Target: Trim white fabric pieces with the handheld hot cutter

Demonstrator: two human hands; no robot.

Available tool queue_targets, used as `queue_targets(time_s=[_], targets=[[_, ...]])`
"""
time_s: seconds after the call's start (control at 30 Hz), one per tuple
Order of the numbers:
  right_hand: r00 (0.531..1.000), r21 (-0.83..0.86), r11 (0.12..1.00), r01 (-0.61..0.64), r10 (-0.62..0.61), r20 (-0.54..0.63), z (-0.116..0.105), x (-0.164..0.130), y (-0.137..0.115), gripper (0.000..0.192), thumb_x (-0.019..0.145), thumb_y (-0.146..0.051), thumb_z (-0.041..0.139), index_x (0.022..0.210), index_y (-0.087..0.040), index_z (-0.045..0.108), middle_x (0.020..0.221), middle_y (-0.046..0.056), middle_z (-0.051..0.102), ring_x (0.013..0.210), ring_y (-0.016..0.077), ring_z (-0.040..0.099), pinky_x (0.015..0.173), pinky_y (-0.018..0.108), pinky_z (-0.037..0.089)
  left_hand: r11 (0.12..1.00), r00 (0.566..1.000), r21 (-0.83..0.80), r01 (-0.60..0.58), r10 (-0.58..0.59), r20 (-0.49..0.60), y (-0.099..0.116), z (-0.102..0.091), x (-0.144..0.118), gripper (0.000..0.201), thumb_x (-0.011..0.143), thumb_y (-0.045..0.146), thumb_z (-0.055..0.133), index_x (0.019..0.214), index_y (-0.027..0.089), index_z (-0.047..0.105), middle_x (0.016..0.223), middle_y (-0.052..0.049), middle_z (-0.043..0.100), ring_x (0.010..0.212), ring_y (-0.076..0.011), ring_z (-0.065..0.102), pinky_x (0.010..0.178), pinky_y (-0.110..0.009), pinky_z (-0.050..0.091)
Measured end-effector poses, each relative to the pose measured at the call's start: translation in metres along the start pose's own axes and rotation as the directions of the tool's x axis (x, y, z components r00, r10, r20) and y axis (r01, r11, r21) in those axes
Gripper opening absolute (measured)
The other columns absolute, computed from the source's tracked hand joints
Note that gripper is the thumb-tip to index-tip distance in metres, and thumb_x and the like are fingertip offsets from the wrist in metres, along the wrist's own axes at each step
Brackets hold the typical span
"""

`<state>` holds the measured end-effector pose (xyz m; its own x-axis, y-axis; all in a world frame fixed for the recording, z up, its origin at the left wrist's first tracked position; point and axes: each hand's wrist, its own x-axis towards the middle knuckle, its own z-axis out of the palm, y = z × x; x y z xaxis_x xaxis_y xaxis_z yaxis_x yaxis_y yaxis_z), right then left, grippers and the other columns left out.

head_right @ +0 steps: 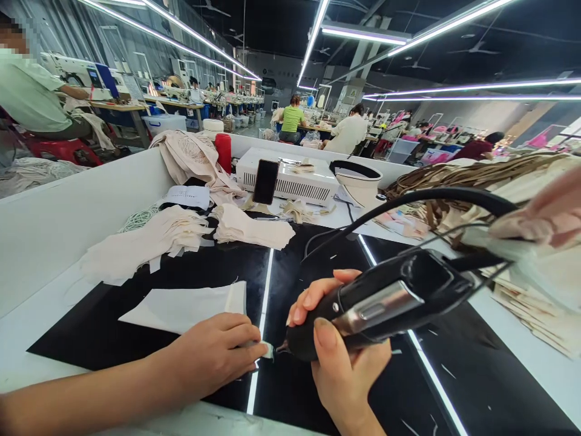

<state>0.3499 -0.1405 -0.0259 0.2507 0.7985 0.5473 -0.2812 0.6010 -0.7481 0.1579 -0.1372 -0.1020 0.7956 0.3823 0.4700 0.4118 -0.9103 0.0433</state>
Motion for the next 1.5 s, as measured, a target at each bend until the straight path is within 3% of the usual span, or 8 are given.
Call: queue_targets(time_s=[0.27, 1.0, 1.27, 1.5], targets=[[1.0, 0.001, 1.0, 0.006, -0.006, -0.005, 0.003, 0.003, 0.005, 0.039, 0.084, -0.037, 0.085, 0.115, -0.026, 0.065, 0.077, -0.005, 0.067, 0.058, 0.0137, 0.063, 0.051, 0.028, 0.058, 1.0, 0.997, -0.012, 0.005, -0.006, -0.076, 0.003, -0.003, -0.001, 0.012, 0.107, 0.015, 0.055, 0.108, 0.011, 0.066, 0.096, -0.004, 0.07, 0.088, -0.0184, 0.066, 0.08, -0.031, 0.057], [1.0, -0.051, 0.999, -0.013, 0.012, -0.015, 0.011, 0.003, 0.007, 0.033, 0.086, -0.035, 0.081, 0.111, -0.025, 0.063, 0.073, -0.005, 0.065, 0.054, 0.0143, 0.061, 0.048, 0.029, 0.056, 0.998, 0.999, 0.053, 0.047, -0.045, -0.031, 0.009, -0.003, -0.001, 0.02, 0.111, 0.019, 0.048, 0.105, 0.011, 0.066, 0.093, -0.006, 0.068, 0.09, -0.0178, 0.067, 0.083, -0.028, 0.059], [1.0, -0.013, 1.0, -0.01, 0.01, -0.022, 0.01, 0.0, 0.001, 0.037, 0.082, -0.038, 0.084, 0.11, -0.026, 0.064, 0.072, -0.005, 0.065, 0.053, 0.0142, 0.06, 0.045, 0.028, 0.056, 0.996, 0.999, 0.089, 0.009, -0.006, -0.032, 0.009, -0.002, 0.0, 0.014, 0.108, 0.017, 0.057, 0.104, 0.009, 0.067, 0.091, -0.005, 0.066, 0.087, -0.0176, 0.066, 0.081, -0.029, 0.057], [1.0, -0.037, 0.999, -0.025, 0.025, -0.007, 0.009, -0.006, 0.003, 0.035, 0.085, -0.036, 0.082, 0.113, -0.025, 0.064, 0.073, -0.004, 0.066, 0.055, 0.0146, 0.061, 0.048, 0.029, 0.056, 0.997, 0.999, 0.076, 0.018, -0.016, -0.032, 0.008, -0.004, 0.001, 0.019, 0.11, 0.016, 0.049, 0.105, 0.009, 0.066, 0.092, -0.005, 0.067, 0.087, -0.0174, 0.064, 0.081, -0.03, 0.057]])
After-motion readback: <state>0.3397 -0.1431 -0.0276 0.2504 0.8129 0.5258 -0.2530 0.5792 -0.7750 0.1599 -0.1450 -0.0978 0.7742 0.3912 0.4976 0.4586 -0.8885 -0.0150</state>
